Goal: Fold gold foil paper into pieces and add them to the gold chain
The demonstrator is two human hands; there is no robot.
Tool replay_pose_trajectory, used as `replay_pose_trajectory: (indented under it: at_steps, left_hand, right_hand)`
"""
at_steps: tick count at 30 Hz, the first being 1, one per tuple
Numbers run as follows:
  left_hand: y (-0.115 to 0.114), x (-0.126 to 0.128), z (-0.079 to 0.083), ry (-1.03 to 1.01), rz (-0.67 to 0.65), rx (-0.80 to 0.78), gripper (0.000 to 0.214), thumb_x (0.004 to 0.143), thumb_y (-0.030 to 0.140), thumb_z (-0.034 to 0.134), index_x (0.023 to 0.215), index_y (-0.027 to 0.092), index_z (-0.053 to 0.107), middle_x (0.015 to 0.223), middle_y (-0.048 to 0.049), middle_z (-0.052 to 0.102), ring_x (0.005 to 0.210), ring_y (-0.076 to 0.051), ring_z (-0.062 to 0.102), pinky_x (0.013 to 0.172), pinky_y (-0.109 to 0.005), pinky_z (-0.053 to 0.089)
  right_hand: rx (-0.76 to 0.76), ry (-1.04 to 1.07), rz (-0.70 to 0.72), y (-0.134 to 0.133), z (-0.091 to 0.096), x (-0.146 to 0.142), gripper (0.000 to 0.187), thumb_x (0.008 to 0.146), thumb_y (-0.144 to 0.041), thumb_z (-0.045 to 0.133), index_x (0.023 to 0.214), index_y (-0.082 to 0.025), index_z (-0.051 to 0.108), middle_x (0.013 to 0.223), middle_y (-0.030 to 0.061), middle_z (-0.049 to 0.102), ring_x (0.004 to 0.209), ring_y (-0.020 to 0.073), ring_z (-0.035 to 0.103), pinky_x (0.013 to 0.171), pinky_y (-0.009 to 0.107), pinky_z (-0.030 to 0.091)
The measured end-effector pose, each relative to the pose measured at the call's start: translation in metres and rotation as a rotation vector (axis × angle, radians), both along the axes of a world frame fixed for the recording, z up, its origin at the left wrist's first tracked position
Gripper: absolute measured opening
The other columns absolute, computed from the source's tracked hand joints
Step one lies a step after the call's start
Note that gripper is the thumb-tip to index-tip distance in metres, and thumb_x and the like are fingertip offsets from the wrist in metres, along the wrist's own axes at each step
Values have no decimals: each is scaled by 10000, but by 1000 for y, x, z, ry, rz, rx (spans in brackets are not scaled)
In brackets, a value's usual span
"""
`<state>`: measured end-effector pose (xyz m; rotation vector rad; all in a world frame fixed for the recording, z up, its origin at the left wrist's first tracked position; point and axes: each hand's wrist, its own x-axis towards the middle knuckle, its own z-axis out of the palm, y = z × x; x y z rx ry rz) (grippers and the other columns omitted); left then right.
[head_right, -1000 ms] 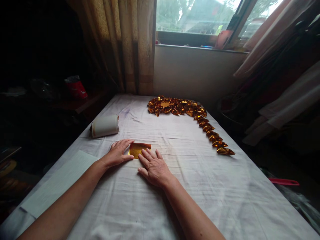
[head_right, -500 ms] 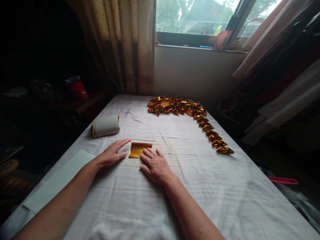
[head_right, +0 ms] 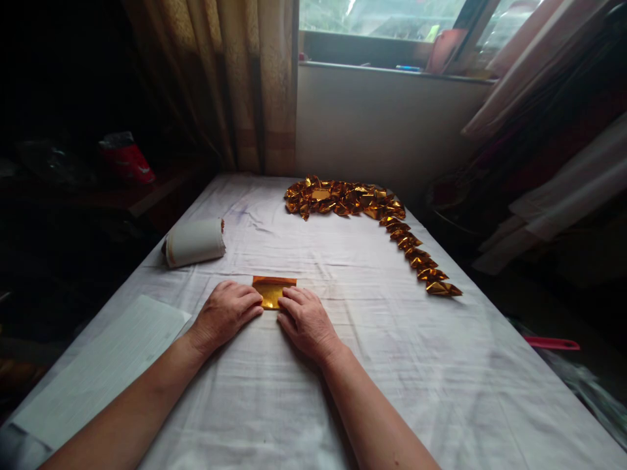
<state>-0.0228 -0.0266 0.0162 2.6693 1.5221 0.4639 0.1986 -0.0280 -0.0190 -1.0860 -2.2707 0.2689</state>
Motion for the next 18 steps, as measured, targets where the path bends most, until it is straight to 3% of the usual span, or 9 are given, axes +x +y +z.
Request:
replay_pose_trajectory:
  at_steps: [7, 18]
  left_hand:
    - [1, 1, -3, -35, 5, 13, 276, 969, 366, 462, 880, 232, 686, 948, -31, 715, 870, -192, 603, 912, -398, 378]
    - [0, -5, -8, -133, 56, -38, 255, 960, 361, 458, 941, 240, 682, 1008, -31, 714, 956, -187, 607, 922, -373, 394]
  right_hand:
    - [22, -23, -89, 3, 6, 7, 230, 953, -271, 495, 1031, -250, 711, 1105, 73, 710, 1037, 217, 626, 917, 394, 501]
    - [-45, 44, -228, 6, 5, 7, 201, 932, -307, 528, 863, -247, 707, 951, 52, 705, 912, 209, 615, 857, 376, 453]
